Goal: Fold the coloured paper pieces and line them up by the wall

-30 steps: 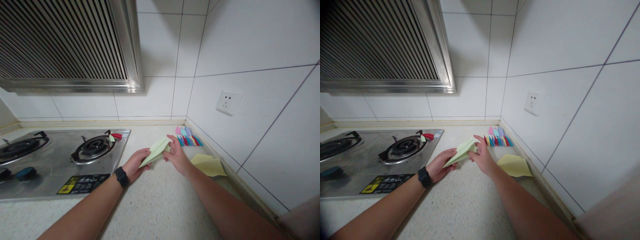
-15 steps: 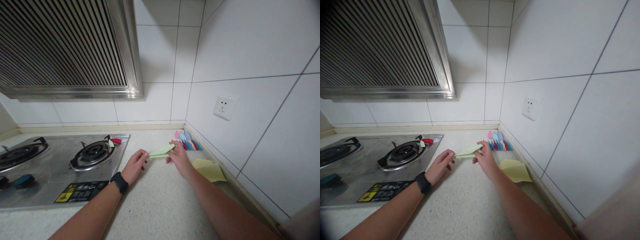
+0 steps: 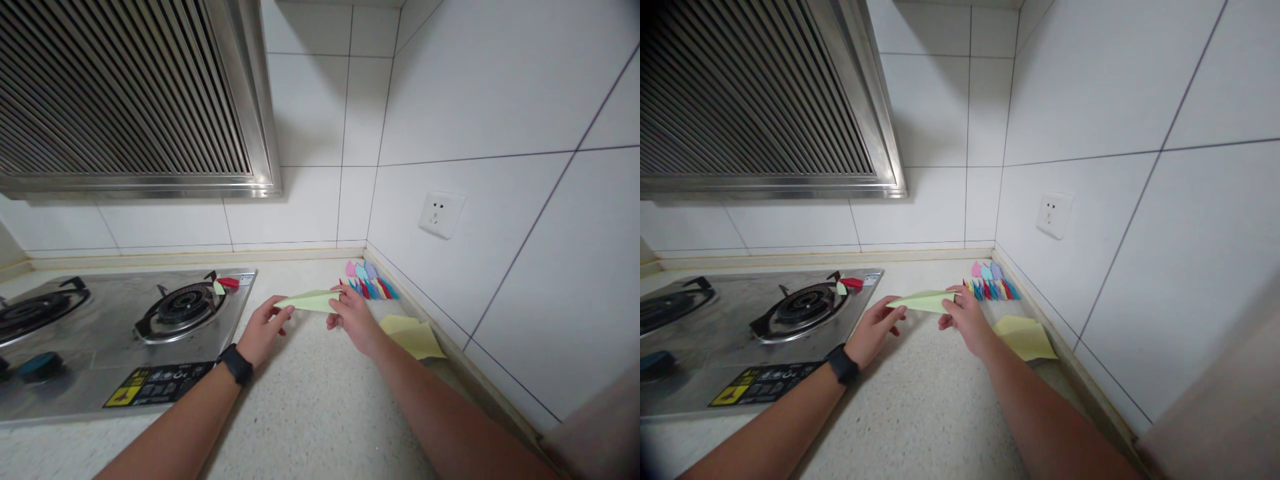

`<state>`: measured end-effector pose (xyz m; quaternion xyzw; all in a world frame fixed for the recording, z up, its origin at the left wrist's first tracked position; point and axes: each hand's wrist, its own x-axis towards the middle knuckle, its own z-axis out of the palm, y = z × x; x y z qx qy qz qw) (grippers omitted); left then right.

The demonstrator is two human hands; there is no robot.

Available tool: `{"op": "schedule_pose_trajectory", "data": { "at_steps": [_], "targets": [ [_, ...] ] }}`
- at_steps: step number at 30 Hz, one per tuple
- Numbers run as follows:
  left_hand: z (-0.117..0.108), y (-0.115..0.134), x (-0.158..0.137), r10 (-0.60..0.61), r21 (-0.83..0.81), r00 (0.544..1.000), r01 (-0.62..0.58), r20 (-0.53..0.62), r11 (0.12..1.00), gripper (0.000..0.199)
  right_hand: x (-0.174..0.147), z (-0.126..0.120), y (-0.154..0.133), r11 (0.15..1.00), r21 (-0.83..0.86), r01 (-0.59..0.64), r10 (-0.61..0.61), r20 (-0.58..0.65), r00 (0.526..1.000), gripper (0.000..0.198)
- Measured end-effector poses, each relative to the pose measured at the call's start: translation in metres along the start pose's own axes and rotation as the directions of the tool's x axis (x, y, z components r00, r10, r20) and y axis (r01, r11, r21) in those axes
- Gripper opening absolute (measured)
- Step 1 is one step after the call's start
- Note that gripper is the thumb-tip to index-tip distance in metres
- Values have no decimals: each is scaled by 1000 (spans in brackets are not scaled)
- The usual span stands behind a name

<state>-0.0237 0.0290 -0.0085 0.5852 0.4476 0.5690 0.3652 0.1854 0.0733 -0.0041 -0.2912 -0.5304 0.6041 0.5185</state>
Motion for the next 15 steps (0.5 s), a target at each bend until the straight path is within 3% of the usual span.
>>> {"op": "schedule_pose_trajectory", "data": {
  "at_steps": [6, 15],
  "targets": [
    [-3, -2, 3, -30, -77, 999, 29, -17, 997, 34, 2, -2, 3, 998, -65, -11, 16, 83, 996, 29],
    [-2, 1, 3, -62, -84, 997, 58, -39, 995, 39, 11, -13, 16, 980, -184, 79, -76, 21, 997, 30]
  ]
}}
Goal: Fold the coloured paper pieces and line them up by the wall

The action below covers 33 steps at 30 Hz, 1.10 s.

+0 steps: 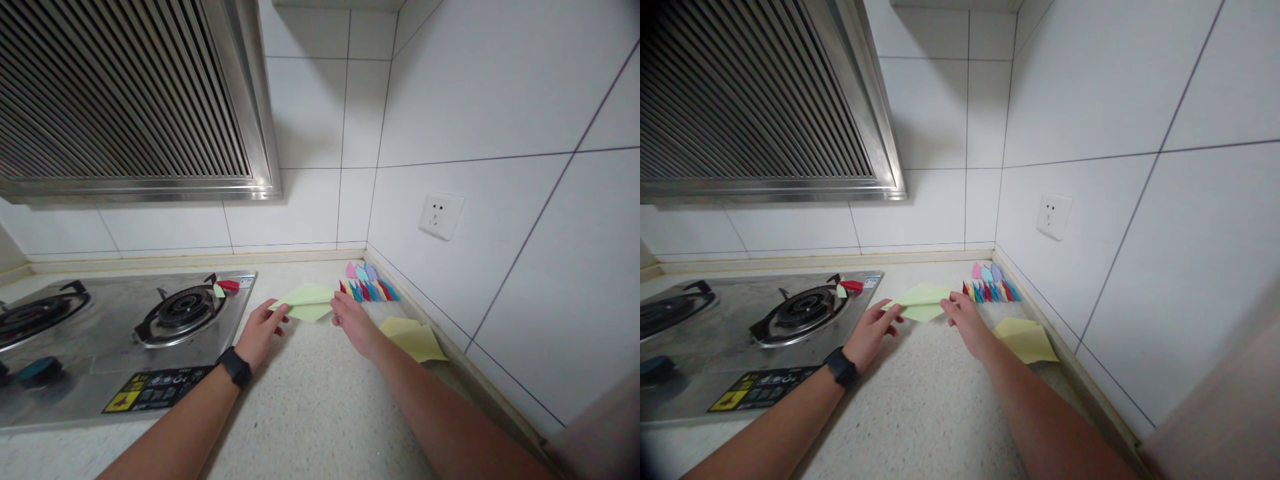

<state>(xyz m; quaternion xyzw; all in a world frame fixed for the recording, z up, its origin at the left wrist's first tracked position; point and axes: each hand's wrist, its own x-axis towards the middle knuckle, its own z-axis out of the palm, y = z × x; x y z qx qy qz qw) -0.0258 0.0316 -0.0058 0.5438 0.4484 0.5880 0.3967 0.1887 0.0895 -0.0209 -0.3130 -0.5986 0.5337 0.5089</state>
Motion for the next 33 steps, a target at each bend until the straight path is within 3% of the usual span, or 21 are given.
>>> {"op": "schedule_pose_trajectory", "data": {
  "at_steps": [5, 12, 21, 28, 33],
  "targets": [
    [-1, -3, 0, -5, 12, 1000, 4, 16, 1000, 38, -3, 3, -10, 1000, -3, 21, -21, 31, 999, 38],
    [0, -8, 0, -8, 33, 999, 7, 45, 999, 39, -5, 8, -16, 995, 91, 49, -43, -70, 997, 68],
    [1, -11, 0, -12, 67, 998, 8, 57, 998, 40, 2, 0, -4, 984, -81, 160, -167, -88, 982, 29],
    [0, -6, -2, -24, 63, 994, 18, 108, 998, 39, 6, -4, -2, 976, -121, 182, -203, -199, 959, 29],
    [-1, -5, -2, -38, -16, 996, 40, 76, 999, 41, 5, -6, -5, 972, -126, 196, -220, -219, 951, 30]
  ]
}}
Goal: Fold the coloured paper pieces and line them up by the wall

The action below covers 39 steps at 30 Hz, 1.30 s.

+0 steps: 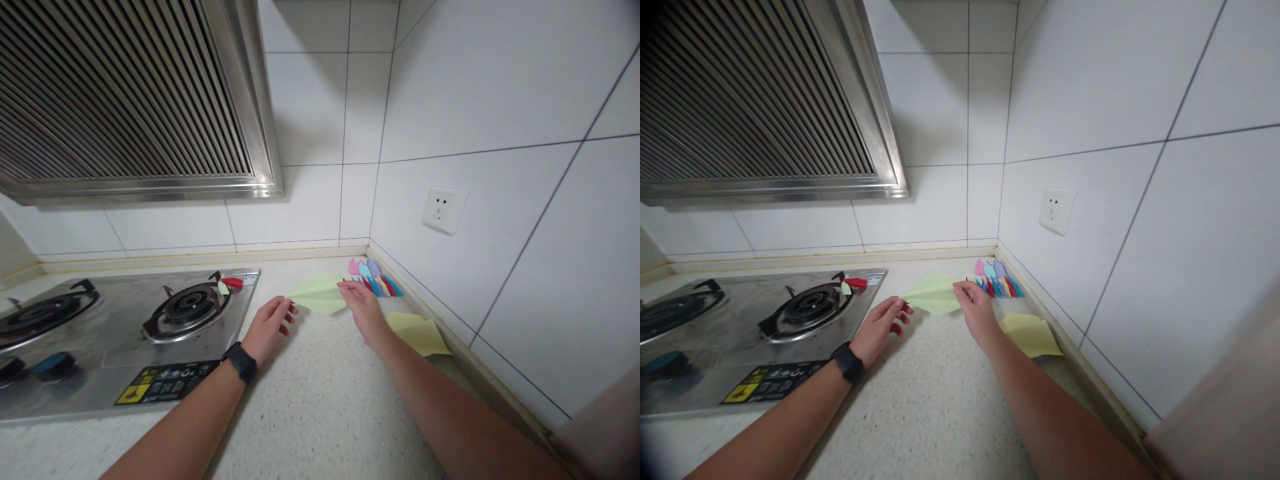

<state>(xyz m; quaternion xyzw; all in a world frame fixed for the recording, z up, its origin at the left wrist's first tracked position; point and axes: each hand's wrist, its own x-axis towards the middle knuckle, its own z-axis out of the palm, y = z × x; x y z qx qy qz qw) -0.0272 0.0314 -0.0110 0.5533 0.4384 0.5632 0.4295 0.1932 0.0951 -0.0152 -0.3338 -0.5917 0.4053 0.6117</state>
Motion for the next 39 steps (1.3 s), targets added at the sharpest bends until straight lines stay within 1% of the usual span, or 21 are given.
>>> {"op": "schedule_pose_trajectory", "data": {
  "at_steps": [5, 10, 15, 20, 25, 29, 31, 32, 33, 35, 37, 39],
  "targets": [
    [-2, -2, 3, 13, 4, 999, -13, -48, 1000, 37, -1, 0, 1, 1000, 19, -10, 9, 20, 1000, 32],
    [-2, -2, 3, 32, 38, 998, -30, -56, 999, 35, 0, -1, 1, 1000, 10, -6, 6, 14, 1000, 29],
    [-1, -1, 1, 8, 4, 999, -8, -54, 1000, 35, 0, -1, 1, 999, 21, -26, 26, 15, 1000, 30],
    [-1, 1, 1, -9, -49, 999, 7, -45, 999, 37, 3, -3, 7, 1000, -20, -13, 13, -12, 1000, 31],
    [1, 2, 0, 13, -19, 999, -14, -36, 1000, 38, 6, -5, 7, 999, -52, 1, -3, -39, 999, 33],
    [2, 2, -1, 22, -18, 999, -23, -28, 1000, 39, 7, -6, 1, 999, -40, 13, -16, -72, 997, 27],
    [2, 2, -1, 20, -26, 999, -21, -27, 999, 41, 8, -6, -2, 1000, 7, -21, 22, -107, 994, 24],
    [1, 2, -1, 18, -27, 1000, -18, -23, 999, 41, 8, -6, -3, 996, 72, -58, 66, -111, 992, 23],
    [1, 2, -1, 12, -28, 1000, -13, -19, 1000, 41, 7, -6, -4, 982, 156, -106, 121, -93, 988, 23],
    [0, 1, 0, -10, -36, 1000, 10, -3, 999, 41, 7, -6, -7, 929, 312, -197, 213, -18, 977, 24],
    [-1, -1, 0, -42, -53, 999, 42, 11, 998, 42, 5, -4, -10, 877, 397, -269, 269, 57, 961, 25],
    [-2, -1, 0, -63, -62, 998, 65, 24, 996, 42, 3, -2, -14, 843, 436, -313, 302, 98, 948, 23]
  ]
}}
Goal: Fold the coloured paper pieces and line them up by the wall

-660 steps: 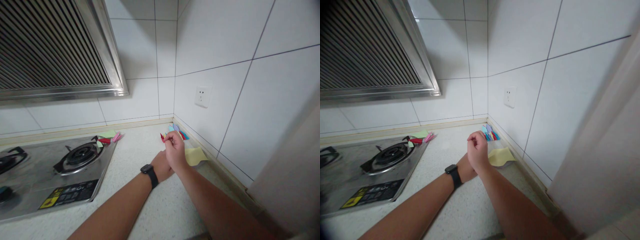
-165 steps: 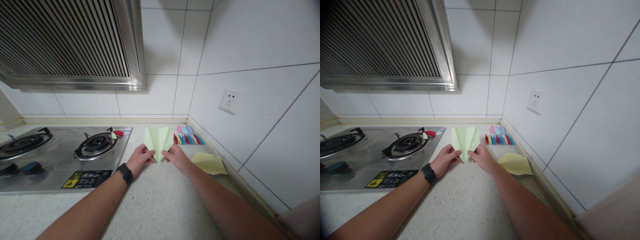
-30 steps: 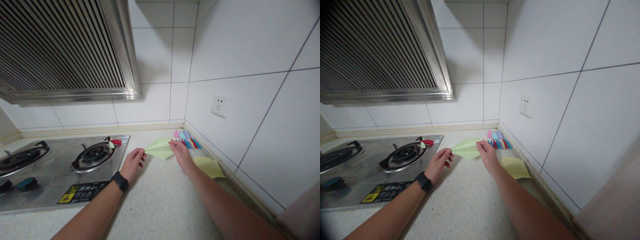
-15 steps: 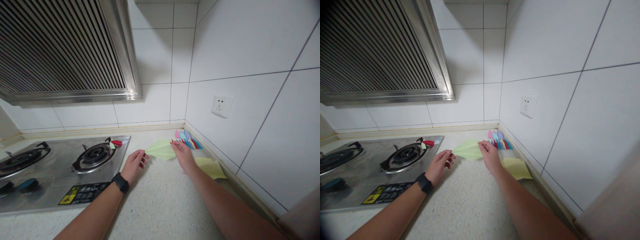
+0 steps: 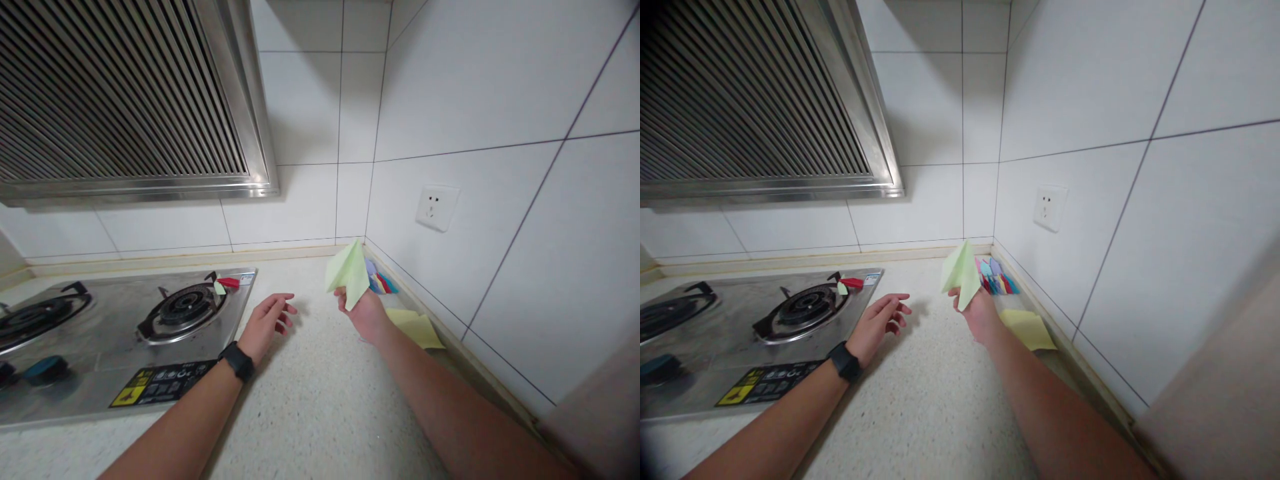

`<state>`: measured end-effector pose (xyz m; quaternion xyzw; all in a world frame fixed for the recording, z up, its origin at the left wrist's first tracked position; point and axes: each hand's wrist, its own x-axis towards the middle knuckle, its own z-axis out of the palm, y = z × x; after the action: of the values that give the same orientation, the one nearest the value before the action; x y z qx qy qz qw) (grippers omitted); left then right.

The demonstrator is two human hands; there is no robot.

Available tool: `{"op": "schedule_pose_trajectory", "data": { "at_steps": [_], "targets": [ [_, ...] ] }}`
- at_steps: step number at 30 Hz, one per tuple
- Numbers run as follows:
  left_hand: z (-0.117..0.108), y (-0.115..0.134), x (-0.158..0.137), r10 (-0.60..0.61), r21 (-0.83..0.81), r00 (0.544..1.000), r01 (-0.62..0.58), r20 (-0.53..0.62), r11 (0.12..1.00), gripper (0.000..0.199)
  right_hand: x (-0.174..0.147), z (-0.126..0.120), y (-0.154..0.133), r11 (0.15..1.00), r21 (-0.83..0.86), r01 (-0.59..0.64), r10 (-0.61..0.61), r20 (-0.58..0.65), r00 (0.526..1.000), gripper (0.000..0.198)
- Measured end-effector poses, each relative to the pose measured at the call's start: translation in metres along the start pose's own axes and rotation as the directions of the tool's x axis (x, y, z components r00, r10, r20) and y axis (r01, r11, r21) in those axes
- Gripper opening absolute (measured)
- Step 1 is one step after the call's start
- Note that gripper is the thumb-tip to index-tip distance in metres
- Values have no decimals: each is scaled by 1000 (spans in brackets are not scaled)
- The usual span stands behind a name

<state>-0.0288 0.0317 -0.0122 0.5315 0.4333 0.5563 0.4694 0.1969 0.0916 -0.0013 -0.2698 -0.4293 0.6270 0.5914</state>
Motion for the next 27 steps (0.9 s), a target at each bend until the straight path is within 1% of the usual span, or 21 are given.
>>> {"op": "schedule_pose_trajectory", "data": {
  "at_steps": [3, 7, 10, 13, 16, 18, 20, 22, 24, 27],
  "targets": [
    [1, 0, -1, -12, 16, 1000, 11, 19, 1000, 41, -4, 5, -2, 997, 65, -47, 45, 37, 998, 20],
    [3, 1, -2, -27, 52, 999, 25, 44, 998, 40, -6, 6, -1, 999, 31, -43, 41, 70, 997, 18],
    [4, 0, -3, -30, 65, 998, 26, 60, 998, 40, -6, 4, 3, 998, -51, -41, 45, 75, 996, 15],
    [6, 2, -4, -12, 74, 999, 8, 51, 997, 40, -8, 3, 8, 974, -227, -20, 52, 140, 989, 17],
    [8, 7, -5, 48, 50, 999, -48, -9, 998, 41, -13, 4, 14, 916, -400, -17, 123, 242, 962, 18],
    [9, 10, -6, 110, 17, 994, -109, -29, 994, 42, -17, 6, 17, 884, -466, -42, 202, 300, 932, 20],
    [9, 11, -5, 169, 8, 985, -169, -23, 986, 39, -20, 8, 18, 854, -517, -62, 279, 354, 893, 19],
    [8, 11, -4, 200, 17, 980, -199, -23, 980, 35, -22, 10, 17, 831, -553, -61, 320, 385, 866, 16],
    [8, 10, -2, 198, 20, 979, -197, -43, 980, 32, -22, 10, 15, 819, -571, -57, 332, 391, 858, 14],
    [8, 9, -1, 167, -7, 983, -168, -78, 986, 32, -22, 10, 14, 804, -593, -34, 321, 386, 865, 16]
  ]
}}
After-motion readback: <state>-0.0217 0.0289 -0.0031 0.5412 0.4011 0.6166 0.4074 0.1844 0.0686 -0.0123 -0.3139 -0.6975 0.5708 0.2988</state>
